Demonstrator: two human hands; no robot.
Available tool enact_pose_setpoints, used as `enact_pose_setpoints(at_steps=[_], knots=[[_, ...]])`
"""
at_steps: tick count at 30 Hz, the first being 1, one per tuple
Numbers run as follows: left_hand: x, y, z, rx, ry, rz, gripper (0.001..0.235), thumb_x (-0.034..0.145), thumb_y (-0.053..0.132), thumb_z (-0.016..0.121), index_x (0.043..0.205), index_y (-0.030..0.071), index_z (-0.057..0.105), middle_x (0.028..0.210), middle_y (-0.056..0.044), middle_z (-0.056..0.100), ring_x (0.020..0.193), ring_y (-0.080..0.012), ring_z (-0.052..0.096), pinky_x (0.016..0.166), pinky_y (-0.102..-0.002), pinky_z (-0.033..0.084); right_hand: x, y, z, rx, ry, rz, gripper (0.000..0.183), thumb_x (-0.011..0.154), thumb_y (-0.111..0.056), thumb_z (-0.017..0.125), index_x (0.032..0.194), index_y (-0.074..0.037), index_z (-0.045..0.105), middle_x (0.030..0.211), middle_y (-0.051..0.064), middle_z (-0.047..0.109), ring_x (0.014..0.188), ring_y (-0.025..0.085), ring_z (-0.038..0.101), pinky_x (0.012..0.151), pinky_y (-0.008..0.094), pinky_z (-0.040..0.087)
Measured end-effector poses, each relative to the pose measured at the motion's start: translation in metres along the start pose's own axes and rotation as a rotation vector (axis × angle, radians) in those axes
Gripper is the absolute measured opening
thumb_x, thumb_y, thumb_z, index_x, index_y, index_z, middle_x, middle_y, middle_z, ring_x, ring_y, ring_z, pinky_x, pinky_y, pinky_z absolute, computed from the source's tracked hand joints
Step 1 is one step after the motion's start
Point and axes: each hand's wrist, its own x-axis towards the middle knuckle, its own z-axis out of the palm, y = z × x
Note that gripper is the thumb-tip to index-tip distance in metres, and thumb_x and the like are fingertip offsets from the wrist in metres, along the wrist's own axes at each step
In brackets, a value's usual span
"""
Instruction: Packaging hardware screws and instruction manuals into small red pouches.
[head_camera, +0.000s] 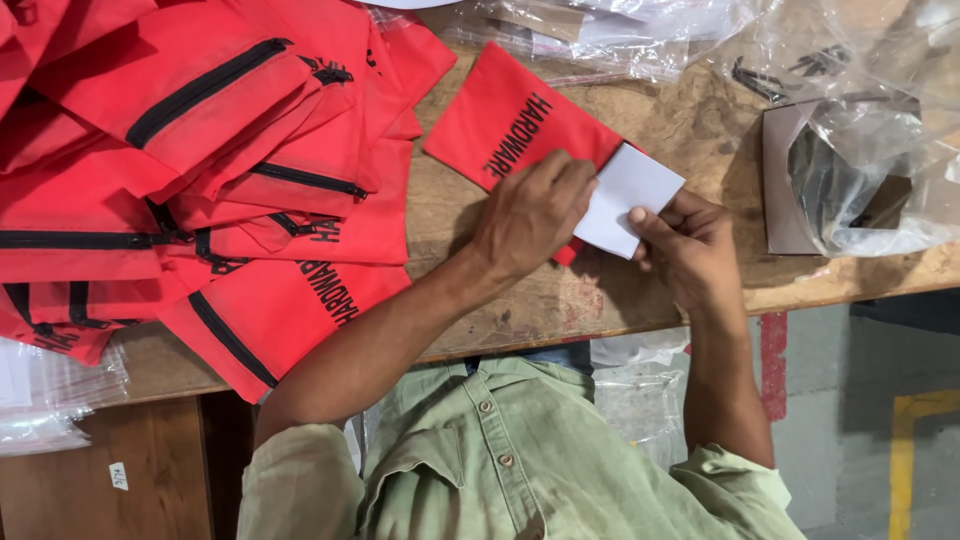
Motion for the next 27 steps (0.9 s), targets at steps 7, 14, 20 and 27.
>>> enact_pose_setpoints(at_steps=[7,14,20,27], knots=[[0.000,0.010,-0.002,-0.066,-0.003,-0.020,0.013,0.103,0.014,0.065,0.106,0.002,0.062,0.092,-0.011,0.060,0.073,-0.0269,0.069,0.060,-0.039,0.057,0.002,0.011,0.022,0.055,-0.118,-0.177,0.009,0.103,0.000,0.067,0.110,0.004,0.070,0.087,0.007,0.073,0.071,0.009,0.066,0.065,0.022,0.055],[0.003,0.010,-0.007,-0.325,-0.062,-0.094,0.016,0.100,0.019,0.069,0.103,0.004,0.063,0.091,-0.009,0.065,0.078,-0.0253,0.070,0.066,-0.039,0.055,0.007,0.029,0.014,-0.268,0.025,-0.199,0.010,0.098,-0.003,0.077,0.102,0.002,0.069,0.084,0.002,0.065,0.072,0.006,0.057,0.063,0.020,0.047],[0.012,0.004,-0.018,-0.459,-0.076,-0.216,0.015,0.097,0.017,0.071,0.100,0.003,0.066,0.087,-0.006,0.068,0.073,-0.0164,0.068,0.065,-0.032,0.056,0.017,0.020,0.030,-0.402,0.115,-0.393,0.045,0.092,-0.005,0.083,0.114,-0.004,0.043,0.096,-0.001,0.055,0.087,0.006,0.058,0.071,0.022,0.052],[0.014,-0.003,-0.022,-0.284,-0.049,-0.267,0.015,0.094,0.020,0.072,0.093,0.005,0.067,0.082,-0.007,0.069,0.069,-0.0207,0.069,0.061,-0.036,0.054,0.005,0.006,0.038,-0.326,0.081,-0.280,0.067,0.096,0.002,0.073,0.150,-0.007,0.034,0.103,0.002,0.062,0.082,0.006,0.066,0.063,0.019,0.052]])
